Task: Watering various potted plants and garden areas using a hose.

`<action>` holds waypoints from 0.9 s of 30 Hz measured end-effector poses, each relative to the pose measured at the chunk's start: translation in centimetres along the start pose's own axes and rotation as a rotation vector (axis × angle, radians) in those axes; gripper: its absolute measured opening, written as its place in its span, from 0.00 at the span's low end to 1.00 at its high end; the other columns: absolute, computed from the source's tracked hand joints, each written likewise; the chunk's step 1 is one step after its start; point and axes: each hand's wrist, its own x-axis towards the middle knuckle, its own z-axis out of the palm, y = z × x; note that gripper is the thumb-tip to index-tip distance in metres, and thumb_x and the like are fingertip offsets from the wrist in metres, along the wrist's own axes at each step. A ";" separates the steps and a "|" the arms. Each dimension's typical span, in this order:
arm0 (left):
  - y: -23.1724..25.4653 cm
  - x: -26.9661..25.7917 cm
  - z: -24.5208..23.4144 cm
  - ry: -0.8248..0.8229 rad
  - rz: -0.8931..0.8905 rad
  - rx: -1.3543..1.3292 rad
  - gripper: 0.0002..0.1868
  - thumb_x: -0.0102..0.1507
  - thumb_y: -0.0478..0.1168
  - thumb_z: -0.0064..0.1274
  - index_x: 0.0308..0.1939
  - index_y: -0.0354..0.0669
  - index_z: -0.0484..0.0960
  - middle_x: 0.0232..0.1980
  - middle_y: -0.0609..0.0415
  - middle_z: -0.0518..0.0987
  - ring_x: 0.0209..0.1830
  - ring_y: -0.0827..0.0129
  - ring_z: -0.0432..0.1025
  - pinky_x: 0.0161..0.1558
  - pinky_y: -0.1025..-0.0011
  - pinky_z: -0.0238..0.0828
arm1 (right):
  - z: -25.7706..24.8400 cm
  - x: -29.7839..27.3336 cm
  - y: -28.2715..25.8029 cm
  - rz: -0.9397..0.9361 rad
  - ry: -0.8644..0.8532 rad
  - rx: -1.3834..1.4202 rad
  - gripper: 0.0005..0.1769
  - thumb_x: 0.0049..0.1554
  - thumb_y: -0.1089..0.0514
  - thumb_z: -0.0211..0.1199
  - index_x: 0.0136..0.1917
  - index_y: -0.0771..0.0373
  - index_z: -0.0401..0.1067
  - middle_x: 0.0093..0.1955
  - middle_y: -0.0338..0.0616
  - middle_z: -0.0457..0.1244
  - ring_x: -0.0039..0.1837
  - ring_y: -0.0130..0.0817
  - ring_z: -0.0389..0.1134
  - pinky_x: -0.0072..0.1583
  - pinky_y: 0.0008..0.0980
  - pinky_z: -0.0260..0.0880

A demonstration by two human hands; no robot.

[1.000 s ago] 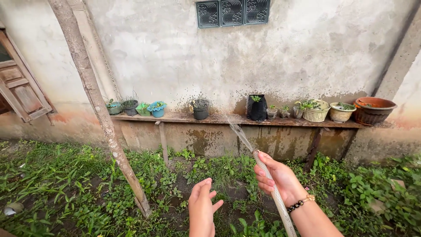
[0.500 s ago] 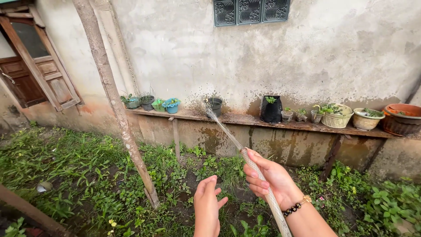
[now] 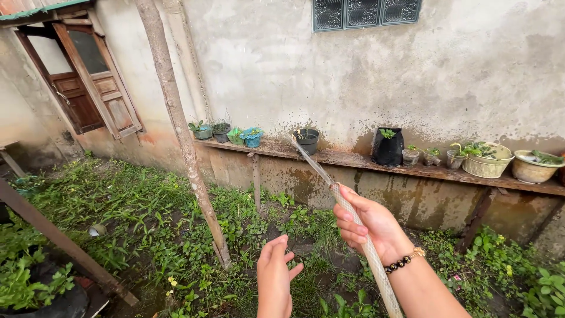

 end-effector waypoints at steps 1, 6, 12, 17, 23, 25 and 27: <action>0.0 0.1 -0.1 0.006 -0.012 0.006 0.21 0.65 0.50 0.47 0.58 0.44 0.79 0.63 0.53 0.75 0.58 0.62 0.70 0.50 0.59 0.78 | 0.2 0.0 0.0 -0.008 0.009 0.002 0.07 0.67 0.49 0.50 0.51 0.52 0.59 0.28 0.38 0.56 0.20 0.22 0.51 0.21 0.22 0.51; 0.7 0.6 0.3 -0.010 -0.031 0.039 0.21 0.66 0.50 0.46 0.57 0.45 0.79 0.64 0.54 0.74 0.58 0.63 0.70 0.50 0.60 0.78 | 0.8 0.3 -0.3 -0.040 0.037 -0.020 0.06 0.66 0.50 0.50 0.54 0.51 0.60 0.28 0.37 0.56 0.20 0.21 0.51 0.20 0.22 0.51; 1.4 3.0 0.7 -0.065 0.012 0.028 0.20 0.66 0.50 0.48 0.55 0.43 0.80 0.61 0.52 0.75 0.55 0.63 0.70 0.49 0.61 0.78 | 0.9 1.2 -0.7 -0.064 0.048 -0.071 0.06 0.66 0.50 0.50 0.54 0.50 0.60 0.28 0.38 0.56 0.19 0.21 0.51 0.20 0.22 0.50; 2.0 3.6 1.0 -0.075 0.026 0.062 0.18 0.66 0.49 0.47 0.54 0.43 0.80 0.59 0.54 0.78 0.54 0.65 0.71 0.48 0.64 0.78 | 1.5 1.7 -0.8 -0.049 0.021 -0.087 0.06 0.66 0.50 0.50 0.55 0.50 0.60 0.27 0.38 0.57 0.19 0.21 0.51 0.20 0.21 0.50; 2.6 3.5 0.7 -0.073 0.016 0.074 0.18 0.67 0.49 0.47 0.54 0.43 0.80 0.59 0.55 0.77 0.53 0.67 0.71 0.48 0.64 0.78 | 2.3 2.2 -1.1 -0.029 -0.027 -0.101 0.06 0.66 0.50 0.51 0.54 0.50 0.61 0.27 0.38 0.58 0.19 0.21 0.50 0.20 0.22 0.50; 2.6 3.7 0.6 -0.064 0.016 0.075 0.18 0.67 0.49 0.47 0.54 0.43 0.80 0.59 0.55 0.77 0.53 0.67 0.71 0.47 0.64 0.78 | 2.5 2.4 -1.4 -0.026 -0.027 -0.112 0.06 0.66 0.50 0.51 0.54 0.51 0.61 0.27 0.38 0.57 0.19 0.21 0.50 0.19 0.21 0.50; 2.7 4.0 0.5 -0.056 0.019 0.076 0.18 0.67 0.49 0.47 0.54 0.43 0.80 0.58 0.54 0.77 0.53 0.66 0.71 0.47 0.64 0.78 | 2.7 2.7 -1.7 -0.025 -0.029 -0.123 0.06 0.66 0.51 0.51 0.54 0.51 0.61 0.27 0.38 0.57 0.19 0.20 0.50 0.19 0.21 0.49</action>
